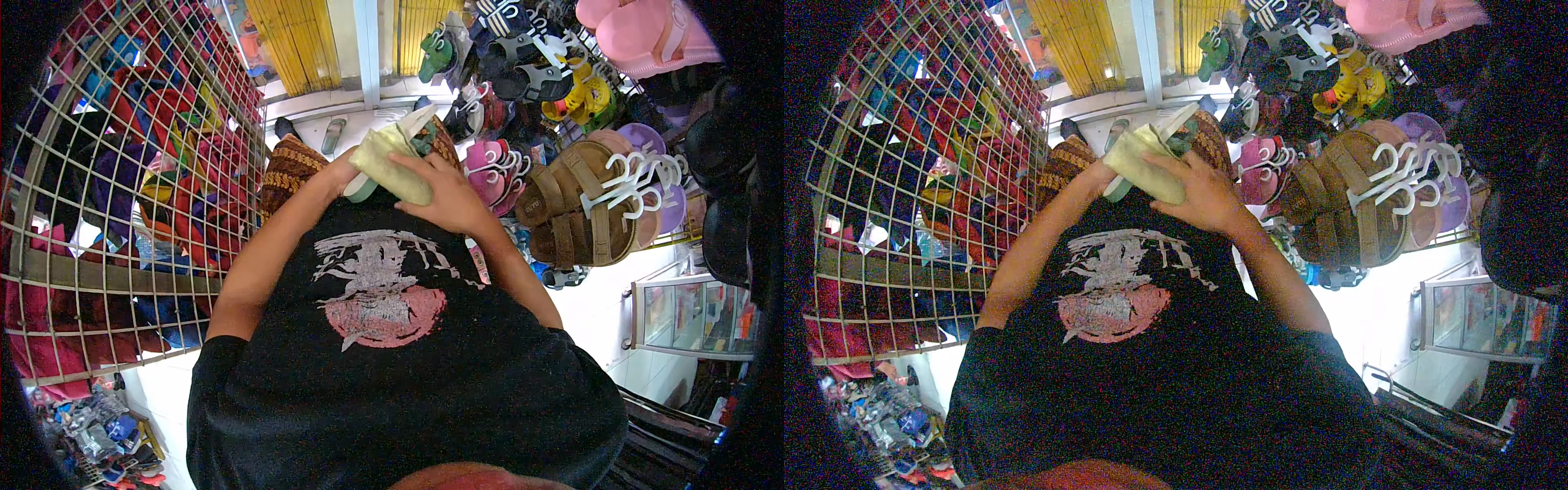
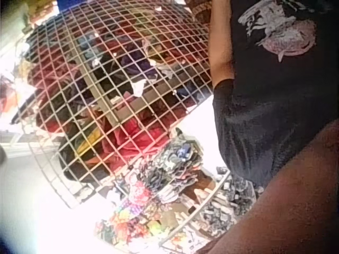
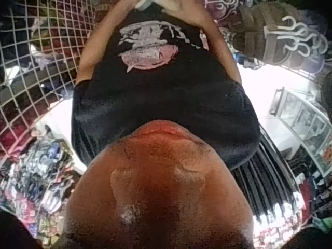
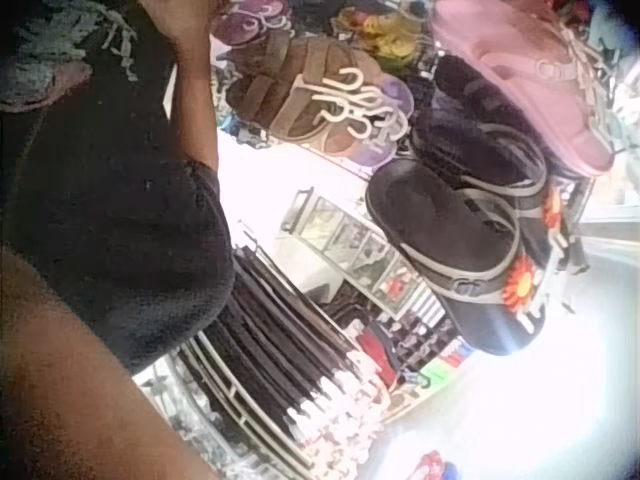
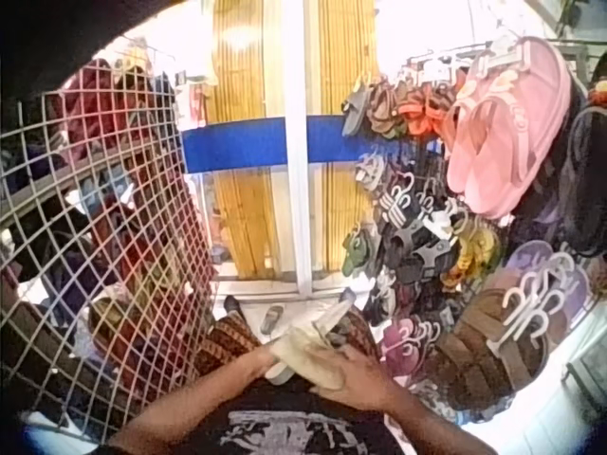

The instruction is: The person cleans a sandal by wiping its straps and sole with a cloth, turning the sandal by hand.

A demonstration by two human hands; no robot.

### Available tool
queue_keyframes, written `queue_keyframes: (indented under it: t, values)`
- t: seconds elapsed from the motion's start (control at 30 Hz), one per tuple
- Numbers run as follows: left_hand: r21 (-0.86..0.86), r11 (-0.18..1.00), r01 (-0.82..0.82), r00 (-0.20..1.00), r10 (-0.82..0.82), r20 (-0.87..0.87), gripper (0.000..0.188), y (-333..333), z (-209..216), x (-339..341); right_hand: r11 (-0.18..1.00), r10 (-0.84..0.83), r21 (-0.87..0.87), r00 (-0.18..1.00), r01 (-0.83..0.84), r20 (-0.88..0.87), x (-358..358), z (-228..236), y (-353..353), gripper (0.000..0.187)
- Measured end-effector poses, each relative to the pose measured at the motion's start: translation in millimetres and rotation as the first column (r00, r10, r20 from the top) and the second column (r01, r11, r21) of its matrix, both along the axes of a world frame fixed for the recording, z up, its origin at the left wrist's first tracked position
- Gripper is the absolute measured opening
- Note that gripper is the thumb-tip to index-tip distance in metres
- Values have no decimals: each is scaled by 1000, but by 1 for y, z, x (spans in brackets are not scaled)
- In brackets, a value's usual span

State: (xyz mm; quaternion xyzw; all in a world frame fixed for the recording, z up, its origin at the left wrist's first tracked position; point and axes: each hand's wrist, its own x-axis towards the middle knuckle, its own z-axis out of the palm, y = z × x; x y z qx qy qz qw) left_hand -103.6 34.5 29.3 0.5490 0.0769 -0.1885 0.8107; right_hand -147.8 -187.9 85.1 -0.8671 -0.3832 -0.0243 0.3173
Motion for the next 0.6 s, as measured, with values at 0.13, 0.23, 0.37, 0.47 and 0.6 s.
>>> queue_keyframes:
  t: [0.13, 0.23, 0.37, 0.47, 0.6]
  values:
    - [188, 939, 287, 955, -267, -129, 42, 15, 5, 10, 904, -422, -83, 907, 420, -2, 8, 5, -1, 79]
    - [125, 979, 160, 987, -163, 13, 43, 11, -9, 6, 983, -182, 5, 980, 182, 79, 3, -1, -2, 77]
    - [21, 987, 157, 985, -156, -68, 44, 11, -8, 9, 994, -87, -70, 990, 80, -107, -1, 13, -1, 77]
    - [203, 937, 284, 957, -265, -117, 44, 15, 2, 10, 883, -469, -58, 881, 466, -57, 7, 11, 1, 78]
    - [213, 955, 205, 978, -192, -78, 47, 9, 0, 3, 997, -54, -60, 996, 51, -66, -3, 10, -1, 80]
